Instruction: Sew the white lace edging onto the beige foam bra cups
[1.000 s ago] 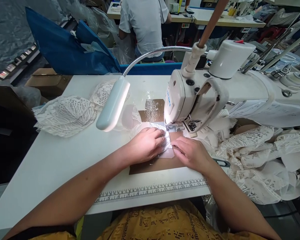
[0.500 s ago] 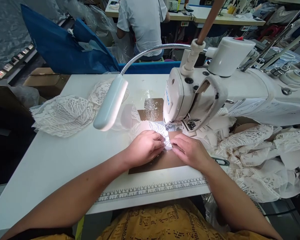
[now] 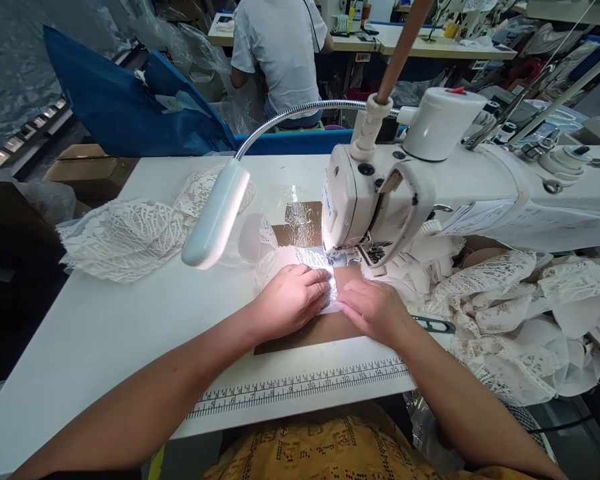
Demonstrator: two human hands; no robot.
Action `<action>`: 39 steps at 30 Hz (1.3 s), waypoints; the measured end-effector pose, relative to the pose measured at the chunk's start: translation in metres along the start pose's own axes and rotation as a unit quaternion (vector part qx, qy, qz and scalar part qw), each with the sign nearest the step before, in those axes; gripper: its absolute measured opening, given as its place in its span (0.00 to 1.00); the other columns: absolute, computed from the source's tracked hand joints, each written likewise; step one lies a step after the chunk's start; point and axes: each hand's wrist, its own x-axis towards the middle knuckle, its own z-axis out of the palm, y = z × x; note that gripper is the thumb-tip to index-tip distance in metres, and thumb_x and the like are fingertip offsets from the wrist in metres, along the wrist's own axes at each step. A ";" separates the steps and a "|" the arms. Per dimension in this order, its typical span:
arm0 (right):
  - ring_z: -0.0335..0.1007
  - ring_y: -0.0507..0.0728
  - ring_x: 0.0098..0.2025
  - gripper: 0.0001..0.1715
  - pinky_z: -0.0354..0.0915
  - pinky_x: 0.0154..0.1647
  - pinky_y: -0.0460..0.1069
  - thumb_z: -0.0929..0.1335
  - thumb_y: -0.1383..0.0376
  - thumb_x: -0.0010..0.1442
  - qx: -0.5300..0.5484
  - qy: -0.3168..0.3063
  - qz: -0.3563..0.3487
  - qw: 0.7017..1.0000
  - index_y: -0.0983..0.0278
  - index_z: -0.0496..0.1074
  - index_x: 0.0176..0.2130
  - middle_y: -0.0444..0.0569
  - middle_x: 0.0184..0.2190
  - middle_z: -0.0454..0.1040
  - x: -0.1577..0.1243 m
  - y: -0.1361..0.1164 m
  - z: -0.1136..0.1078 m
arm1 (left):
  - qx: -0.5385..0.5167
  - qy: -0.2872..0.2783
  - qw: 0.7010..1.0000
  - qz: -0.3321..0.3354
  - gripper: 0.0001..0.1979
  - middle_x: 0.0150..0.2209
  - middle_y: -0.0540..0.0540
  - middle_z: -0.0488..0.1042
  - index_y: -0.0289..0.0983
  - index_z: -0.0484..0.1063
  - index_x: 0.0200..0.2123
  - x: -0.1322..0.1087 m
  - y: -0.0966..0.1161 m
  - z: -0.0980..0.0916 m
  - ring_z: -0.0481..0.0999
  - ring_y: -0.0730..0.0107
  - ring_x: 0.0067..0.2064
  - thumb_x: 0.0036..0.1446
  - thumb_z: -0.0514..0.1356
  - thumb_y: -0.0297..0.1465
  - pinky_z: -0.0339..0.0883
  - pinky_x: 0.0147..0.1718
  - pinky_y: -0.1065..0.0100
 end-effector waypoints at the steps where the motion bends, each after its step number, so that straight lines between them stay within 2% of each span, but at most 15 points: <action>1: 0.64 0.52 0.30 0.10 0.53 0.29 0.48 0.63 0.68 0.62 -0.003 -0.002 -0.001 1.000 0.62 0.75 0.33 0.45 0.30 0.74 0.000 0.000 0.000 | 0.005 -0.001 1.000 0.001 0.15 0.52 0.40 0.73 0.35 0.74 0.46 0.000 0.000 0.000 0.72 0.61 0.43 0.67 0.50 0.33 0.65 0.41 0.60; 6: 0.64 0.52 0.31 0.11 0.54 0.29 0.48 0.63 0.68 0.63 -0.006 0.003 -0.010 1.000 0.62 0.75 0.34 0.45 0.30 0.74 0.000 0.000 0.001 | 0.017 0.004 1.000 0.006 0.15 0.53 0.40 0.72 0.35 0.74 0.47 0.000 0.000 0.001 0.71 0.62 0.42 0.68 0.49 0.32 0.64 0.41 0.61; 17: 0.64 0.53 0.30 0.12 0.55 0.30 0.48 0.63 0.68 0.62 -0.009 0.018 -0.013 1.000 0.64 0.74 0.30 0.46 0.28 0.73 0.002 -0.002 0.001 | 0.026 0.003 1.000 0.006 0.16 0.54 0.40 0.72 0.34 0.73 0.49 0.002 -0.002 0.003 0.70 0.61 0.41 0.67 0.49 0.33 0.65 0.39 0.60; 25: 0.63 0.52 0.29 0.12 0.54 0.28 0.48 0.63 0.69 0.62 -0.034 0.050 -0.004 0.998 0.63 0.76 0.35 0.46 0.29 0.74 0.003 -0.003 0.003 | 0.067 0.006 0.998 0.008 0.16 0.54 0.40 0.72 0.34 0.72 0.50 0.005 -0.007 0.004 0.70 0.59 0.43 0.67 0.49 0.33 0.65 0.40 0.59; 33: 0.63 0.52 0.29 0.14 0.54 0.28 0.48 0.61 0.70 0.63 -0.046 0.035 0.010 0.998 0.62 0.76 0.38 0.46 0.29 0.74 0.004 -0.004 0.004 | 0.070 0.009 0.997 0.013 0.16 0.54 0.39 0.72 0.34 0.72 0.51 0.005 -0.010 0.002 0.70 0.59 0.44 0.67 0.49 0.32 0.65 0.41 0.59; 39: 0.62 0.54 0.28 0.16 0.53 0.29 0.49 0.62 0.72 0.60 -0.085 -0.002 0.057 0.995 0.62 0.75 0.43 0.47 0.30 0.73 0.008 -0.006 0.009 | 0.078 0.023 0.997 0.013 0.17 0.54 0.38 0.72 0.33 0.71 0.53 0.009 -0.021 0.003 0.70 0.57 0.45 0.66 0.49 0.30 0.65 0.42 0.57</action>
